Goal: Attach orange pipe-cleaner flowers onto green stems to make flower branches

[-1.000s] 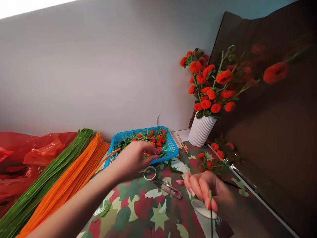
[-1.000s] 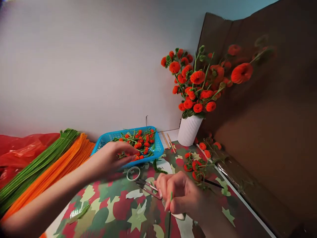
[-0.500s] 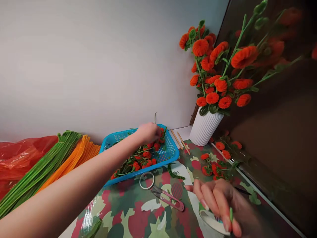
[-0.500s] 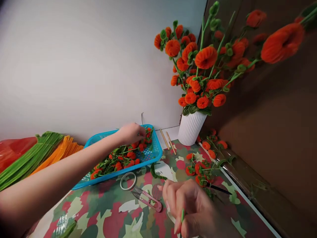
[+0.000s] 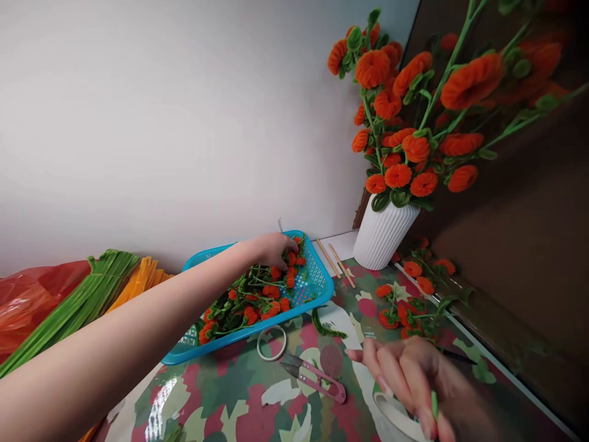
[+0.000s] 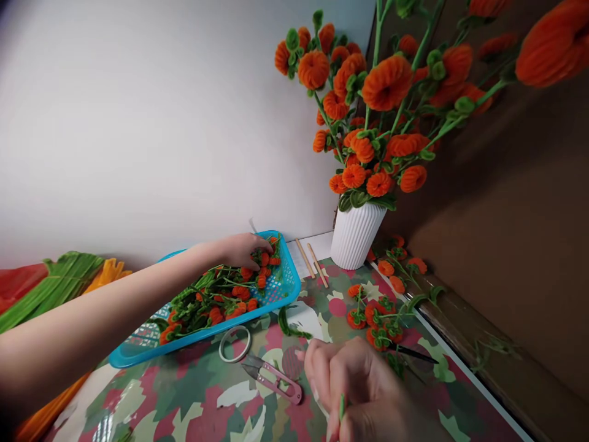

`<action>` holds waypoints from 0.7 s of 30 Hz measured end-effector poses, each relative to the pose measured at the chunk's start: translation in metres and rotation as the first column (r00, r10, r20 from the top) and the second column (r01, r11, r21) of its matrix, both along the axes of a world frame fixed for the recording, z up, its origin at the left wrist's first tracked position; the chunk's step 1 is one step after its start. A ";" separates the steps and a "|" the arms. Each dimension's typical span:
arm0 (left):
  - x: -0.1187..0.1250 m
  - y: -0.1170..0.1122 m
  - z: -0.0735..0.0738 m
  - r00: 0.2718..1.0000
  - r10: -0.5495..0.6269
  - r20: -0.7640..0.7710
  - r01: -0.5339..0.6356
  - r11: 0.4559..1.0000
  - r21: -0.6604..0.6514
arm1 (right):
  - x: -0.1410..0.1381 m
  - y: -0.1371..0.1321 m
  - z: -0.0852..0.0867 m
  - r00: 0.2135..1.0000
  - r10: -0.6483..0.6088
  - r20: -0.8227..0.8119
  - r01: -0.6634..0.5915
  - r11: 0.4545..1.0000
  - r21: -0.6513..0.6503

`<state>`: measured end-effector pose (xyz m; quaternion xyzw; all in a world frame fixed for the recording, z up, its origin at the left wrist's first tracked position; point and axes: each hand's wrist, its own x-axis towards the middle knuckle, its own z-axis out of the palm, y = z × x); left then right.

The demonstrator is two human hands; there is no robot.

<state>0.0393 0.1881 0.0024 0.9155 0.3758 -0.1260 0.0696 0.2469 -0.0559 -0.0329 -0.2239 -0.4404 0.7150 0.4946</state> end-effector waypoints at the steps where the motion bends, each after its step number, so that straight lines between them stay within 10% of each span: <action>1: 0.000 0.000 0.001 1.000 0.006 -0.009 -0.007 0.999 -0.033 | 0.000 0.000 -0.001 1.000 -0.004 0.006 0.004 1.000 -0.010; 11: -0.033 -0.007 0.061 0.996 0.079 -0.039 -0.087 0.793 -0.603 | -0.003 -0.001 0.003 0.999 -0.053 0.010 0.053 0.998 -0.029; 21: -0.033 -0.010 0.045 0.976 0.212 -0.043 -0.213 0.910 -0.354 | -0.001 -0.002 0.003 0.998 -0.026 -0.050 0.024 0.999 -0.047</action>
